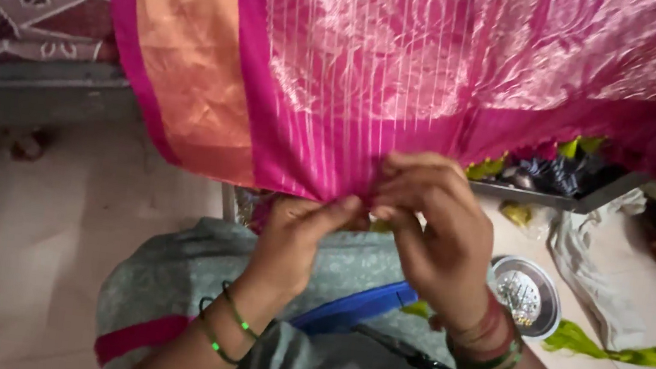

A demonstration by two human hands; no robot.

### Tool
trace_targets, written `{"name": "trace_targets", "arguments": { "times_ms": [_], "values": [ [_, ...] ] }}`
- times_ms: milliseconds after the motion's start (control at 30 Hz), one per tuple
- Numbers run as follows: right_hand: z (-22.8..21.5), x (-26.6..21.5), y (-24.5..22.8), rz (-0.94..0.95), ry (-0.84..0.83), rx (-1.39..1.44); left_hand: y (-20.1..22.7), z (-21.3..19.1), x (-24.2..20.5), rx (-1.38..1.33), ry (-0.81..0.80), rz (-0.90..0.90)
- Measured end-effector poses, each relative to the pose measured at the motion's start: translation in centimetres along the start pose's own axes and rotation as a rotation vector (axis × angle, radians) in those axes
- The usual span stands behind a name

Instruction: Manually attaching decorative tassels and beads to the edge of a pink saree.

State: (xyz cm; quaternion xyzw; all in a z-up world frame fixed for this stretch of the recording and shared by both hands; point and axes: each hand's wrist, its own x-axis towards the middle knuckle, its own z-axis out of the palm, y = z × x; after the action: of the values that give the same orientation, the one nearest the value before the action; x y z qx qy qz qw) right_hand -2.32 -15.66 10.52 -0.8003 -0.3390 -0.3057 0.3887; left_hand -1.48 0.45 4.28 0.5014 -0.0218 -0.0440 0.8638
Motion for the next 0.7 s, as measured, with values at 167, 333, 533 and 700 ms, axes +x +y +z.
{"name": "trace_targets", "arguments": {
  "times_ms": [167, 333, 533, 700],
  "values": [
    [2.0, -0.2, -0.5, -0.025, 0.057, 0.052, -8.0, -5.0, 2.3, -0.094, 0.025, 0.102],
    [4.0, -2.4, 0.4, 0.094, 0.105, 0.068, -3.0, -0.6, 0.3, -0.180, 0.152, 0.024],
    [4.0, -2.3, 4.2, 0.464, 0.337, 0.913, -2.0, 0.9, -0.7, -0.094, 0.075, 0.167],
    [4.4, -2.4, 7.6, 0.742, 0.263, 1.451, -2.5, 1.2, -0.3, -0.128, 0.140, 0.201]
  ]
}}
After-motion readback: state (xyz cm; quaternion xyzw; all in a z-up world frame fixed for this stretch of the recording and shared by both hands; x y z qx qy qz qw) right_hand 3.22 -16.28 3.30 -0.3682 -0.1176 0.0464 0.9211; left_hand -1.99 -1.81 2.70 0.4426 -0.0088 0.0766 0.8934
